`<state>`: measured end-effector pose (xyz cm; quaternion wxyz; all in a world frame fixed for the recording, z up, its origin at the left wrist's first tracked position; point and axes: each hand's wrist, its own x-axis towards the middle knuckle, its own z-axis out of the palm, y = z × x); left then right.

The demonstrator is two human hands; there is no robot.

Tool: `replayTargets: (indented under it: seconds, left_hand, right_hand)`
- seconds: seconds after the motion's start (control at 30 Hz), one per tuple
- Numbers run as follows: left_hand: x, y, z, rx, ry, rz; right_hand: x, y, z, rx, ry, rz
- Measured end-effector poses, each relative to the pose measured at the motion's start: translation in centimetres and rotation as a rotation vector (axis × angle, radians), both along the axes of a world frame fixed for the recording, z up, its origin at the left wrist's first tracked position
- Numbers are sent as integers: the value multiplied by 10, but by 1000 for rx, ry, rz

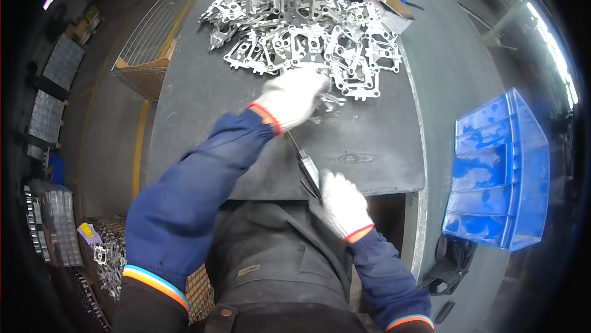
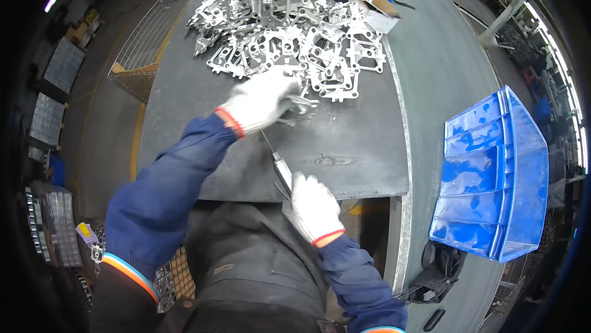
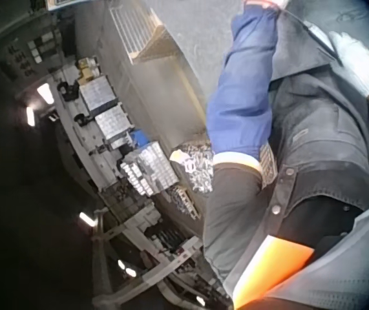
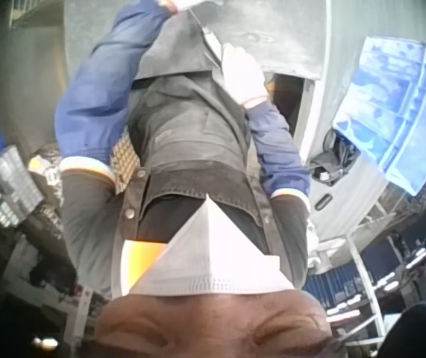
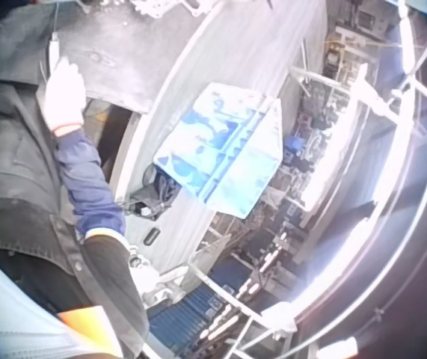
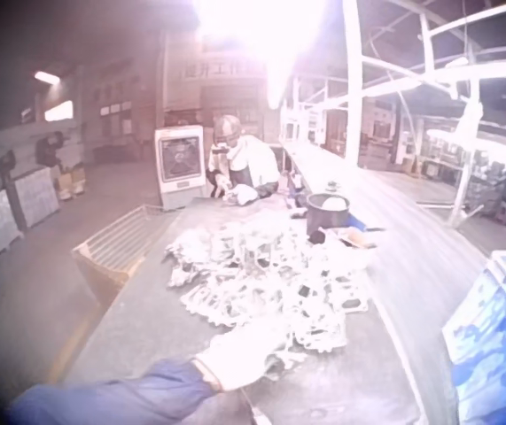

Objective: The person deburrs metal parts using a handheld pneumatic tool and places them into a blue plastic container.

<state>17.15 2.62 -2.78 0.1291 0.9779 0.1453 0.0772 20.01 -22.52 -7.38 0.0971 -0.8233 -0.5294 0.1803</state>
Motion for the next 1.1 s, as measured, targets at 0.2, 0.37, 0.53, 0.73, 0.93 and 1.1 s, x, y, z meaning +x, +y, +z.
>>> replayTargets:
  seconds: [0.2, 0.37, 0.53, 0.73, 0.93, 1.1]
  left_hand:
    - [-139, -11, 33, -186, 20, 387]
    - [-158, -22, 9, 28, 65, 272]
    - [-170, -21, 9, -331, -54, 472]
    - [-179, -25, -12, -422, -181, 482]
    - [-181, -28, -13, -439, -208, 491]
    - [-183, -29, -16, -211, -231, 401]
  right_hand:
    - [1, -42, 23, -209, 582, -168]
    - [-13, -42, 38, -106, 984, -376]
    - [-21, -37, 43, -3, 680, 7]
    - [-41, -17, 40, 48, 501, 113]
    - [-45, -5, 41, 30, 472, 122]
    - [-51, 8, 46, -59, 429, 121]
